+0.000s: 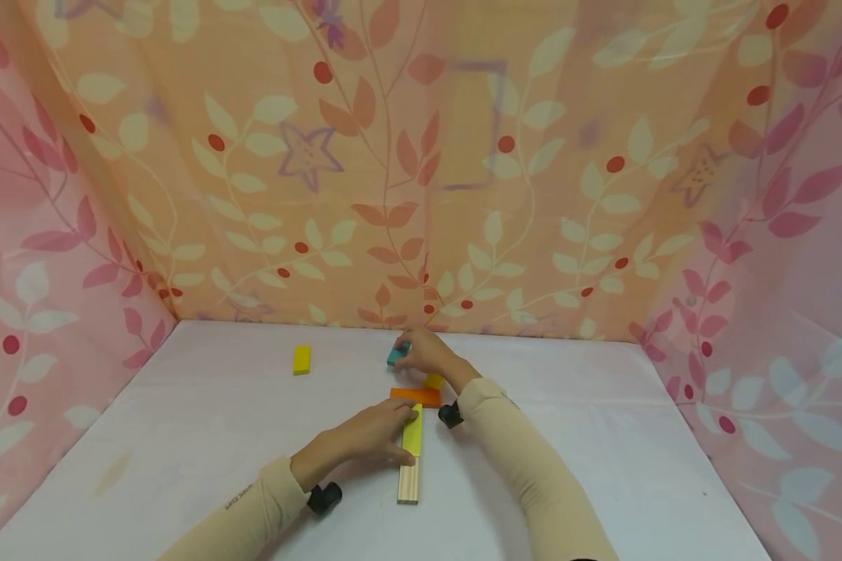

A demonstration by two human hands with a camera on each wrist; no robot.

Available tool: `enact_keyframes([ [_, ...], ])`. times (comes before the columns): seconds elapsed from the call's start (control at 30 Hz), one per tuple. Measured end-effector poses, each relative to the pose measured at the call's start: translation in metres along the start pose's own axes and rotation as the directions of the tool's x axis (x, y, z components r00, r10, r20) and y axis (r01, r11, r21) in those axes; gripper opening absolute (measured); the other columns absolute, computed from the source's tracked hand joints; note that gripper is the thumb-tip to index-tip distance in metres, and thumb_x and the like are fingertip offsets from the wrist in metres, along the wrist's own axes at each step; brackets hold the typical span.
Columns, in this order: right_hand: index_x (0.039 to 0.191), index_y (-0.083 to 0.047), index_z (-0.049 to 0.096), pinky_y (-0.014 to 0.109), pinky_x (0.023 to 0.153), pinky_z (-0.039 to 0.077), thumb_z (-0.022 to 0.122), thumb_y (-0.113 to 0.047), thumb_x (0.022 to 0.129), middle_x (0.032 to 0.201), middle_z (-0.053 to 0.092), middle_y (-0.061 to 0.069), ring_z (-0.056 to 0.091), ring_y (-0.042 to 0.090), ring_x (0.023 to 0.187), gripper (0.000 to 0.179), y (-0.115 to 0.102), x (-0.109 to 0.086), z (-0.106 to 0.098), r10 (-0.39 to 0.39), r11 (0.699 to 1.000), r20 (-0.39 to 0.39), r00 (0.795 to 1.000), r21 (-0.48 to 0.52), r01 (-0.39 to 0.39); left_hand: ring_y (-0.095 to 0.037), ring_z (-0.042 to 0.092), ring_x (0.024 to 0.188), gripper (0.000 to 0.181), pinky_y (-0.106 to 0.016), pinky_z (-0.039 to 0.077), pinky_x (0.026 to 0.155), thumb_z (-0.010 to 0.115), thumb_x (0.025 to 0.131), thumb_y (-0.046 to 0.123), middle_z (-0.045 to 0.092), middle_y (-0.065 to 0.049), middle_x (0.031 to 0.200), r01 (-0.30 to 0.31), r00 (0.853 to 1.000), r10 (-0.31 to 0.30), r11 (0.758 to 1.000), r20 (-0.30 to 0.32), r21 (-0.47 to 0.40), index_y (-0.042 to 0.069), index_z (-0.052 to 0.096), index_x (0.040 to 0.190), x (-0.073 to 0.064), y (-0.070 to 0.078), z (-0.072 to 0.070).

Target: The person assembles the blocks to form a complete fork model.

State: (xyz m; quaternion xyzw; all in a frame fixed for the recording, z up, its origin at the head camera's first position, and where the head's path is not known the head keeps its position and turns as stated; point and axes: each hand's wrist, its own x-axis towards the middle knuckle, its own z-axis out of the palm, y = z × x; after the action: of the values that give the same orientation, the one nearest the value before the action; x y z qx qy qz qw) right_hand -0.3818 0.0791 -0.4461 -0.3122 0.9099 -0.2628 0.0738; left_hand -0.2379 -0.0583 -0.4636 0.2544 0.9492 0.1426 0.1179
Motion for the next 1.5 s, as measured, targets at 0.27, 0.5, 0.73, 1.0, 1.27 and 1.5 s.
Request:
enact_keyframes([
  [0.27,0.105,-0.008,0.071,0.043,0.102,0.048,0.077,-0.021,0.084,0.116,0.062,0.006,0.057,0.031,0.110,0.026,0.002,-0.007,-0.007,0.001,1.000,0.010,1.000,-0.020,-0.001,-0.019,0.051,0.129,0.079,-0.038,0.045,0.108,0.078,0.075,0.055,0.049,-0.004,0.146,-0.005,1.000,0.005,1.000,-0.002,0.013,0.011,0.054,0.136,0.000,-0.001,0.002],
  [0.5,0.107,-0.008,0.072,0.046,0.104,0.046,0.077,-0.022,0.084,0.124,0.061,0.010,0.056,0.034,0.116,0.027,0.002,-0.013,-0.013,0.019,1.000,0.009,1.000,-0.019,-0.019,-0.018,0.051,0.125,0.076,-0.039,0.045,0.107,0.076,0.076,0.056,0.049,-0.003,0.144,0.001,1.000,-0.001,1.000,0.008,0.002,0.013,0.055,0.135,-0.001,0.000,0.000],
  [0.73,0.109,-0.009,0.072,0.046,0.102,0.049,0.078,-0.024,0.083,0.128,0.063,0.011,0.056,0.034,0.119,0.030,0.006,-0.015,-0.020,0.006,1.000,-0.020,1.000,0.015,-0.005,-0.020,0.050,0.126,0.076,-0.042,0.044,0.107,0.076,0.076,0.056,0.049,-0.004,0.145,0.024,0.999,-0.023,0.999,0.025,-0.033,0.014,0.055,0.136,-0.001,0.000,-0.002],
  [1.0,0.107,-0.009,0.073,0.043,0.099,0.051,0.079,-0.024,0.082,0.124,0.063,0.008,0.055,0.026,0.113,0.029,0.007,-0.023,-0.027,-0.063,0.998,-0.069,0.996,-0.001,0.063,-0.021,0.050,0.127,0.078,-0.043,0.044,0.108,0.076,0.075,0.057,0.049,-0.003,0.146,0.042,0.999,-0.040,0.998,0.034,-0.045,0.015,0.055,0.136,0.000,0.000,0.000],
  [1.27,0.107,-0.008,0.073,0.046,0.098,0.052,0.079,-0.022,0.082,0.127,0.058,0.012,0.055,0.030,0.117,0.030,0.010,-0.034,-0.027,-0.043,0.998,-0.058,0.997,0.040,0.045,-0.021,0.050,0.128,0.078,-0.043,0.045,0.107,0.077,0.074,0.057,0.050,-0.003,0.145,0.042,0.999,-0.041,0.998,0.026,-0.044,0.015,0.055,0.136,0.000,0.000,0.000],
  [1.5,0.107,-0.006,0.073,0.047,0.100,0.051,0.078,-0.020,0.082,0.132,0.059,0.015,0.044,0.037,0.135,0.029,0.011,-0.039,-0.024,-0.067,0.998,-0.029,0.997,-0.004,0.067,-0.019,0.050,0.125,0.077,-0.042,0.046,0.106,0.077,0.075,0.057,0.050,-0.003,0.144,0.029,0.999,-0.029,0.999,0.020,-0.033,0.014,0.056,0.135,0.000,0.001,0.000],
])
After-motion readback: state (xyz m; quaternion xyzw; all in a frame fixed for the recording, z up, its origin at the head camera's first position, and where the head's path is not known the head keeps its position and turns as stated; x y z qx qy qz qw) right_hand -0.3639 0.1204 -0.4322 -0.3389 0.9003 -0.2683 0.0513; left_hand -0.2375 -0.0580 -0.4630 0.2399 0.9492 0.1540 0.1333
